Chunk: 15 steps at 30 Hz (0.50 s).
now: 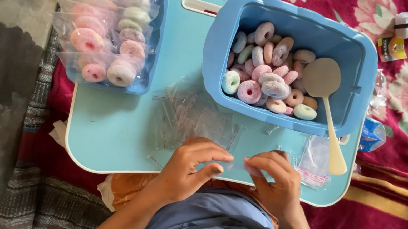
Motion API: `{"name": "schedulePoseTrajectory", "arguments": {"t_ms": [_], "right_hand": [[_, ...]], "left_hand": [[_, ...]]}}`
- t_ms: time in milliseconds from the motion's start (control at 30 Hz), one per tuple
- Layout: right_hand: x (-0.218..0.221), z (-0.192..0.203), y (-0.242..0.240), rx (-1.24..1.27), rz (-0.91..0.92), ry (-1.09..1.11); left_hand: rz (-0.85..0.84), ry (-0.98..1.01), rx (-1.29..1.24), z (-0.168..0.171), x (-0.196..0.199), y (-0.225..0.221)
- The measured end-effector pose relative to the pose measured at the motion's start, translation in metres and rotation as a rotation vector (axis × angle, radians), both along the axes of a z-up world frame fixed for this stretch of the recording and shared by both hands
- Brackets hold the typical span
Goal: Packing small donut-shaped items into individual plastic bags using a spoon and hands.
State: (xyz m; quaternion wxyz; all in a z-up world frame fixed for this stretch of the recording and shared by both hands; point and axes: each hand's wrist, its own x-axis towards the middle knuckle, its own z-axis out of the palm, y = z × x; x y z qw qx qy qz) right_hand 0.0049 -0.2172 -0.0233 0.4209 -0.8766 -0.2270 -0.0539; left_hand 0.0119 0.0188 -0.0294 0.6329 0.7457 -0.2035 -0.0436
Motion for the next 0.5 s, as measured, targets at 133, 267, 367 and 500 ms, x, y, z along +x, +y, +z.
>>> {"name": "schedulePoseTrajectory", "arguments": {"t_ms": [133, 267, 367, 500], "right_hand": [[-0.001, -0.005, -0.007, 0.161, -0.098, 0.041], [-0.004, -0.008, -0.010, 0.513, -0.169, 0.317], [-0.003, -0.005, -0.006, 0.547, -0.131, 0.364], [-0.004, -0.005, -0.009, 0.426, -0.093, 0.371]], "left_hand": [[-0.084, 0.126, -0.091, 0.002, -0.001, 0.005], [-0.059, 0.162, -0.068, -0.002, -0.002, -0.005], [0.043, 0.079, -0.188, -0.002, -0.003, -0.018], [0.115, 0.163, -0.321, 0.000, -0.003, -0.023]]}}
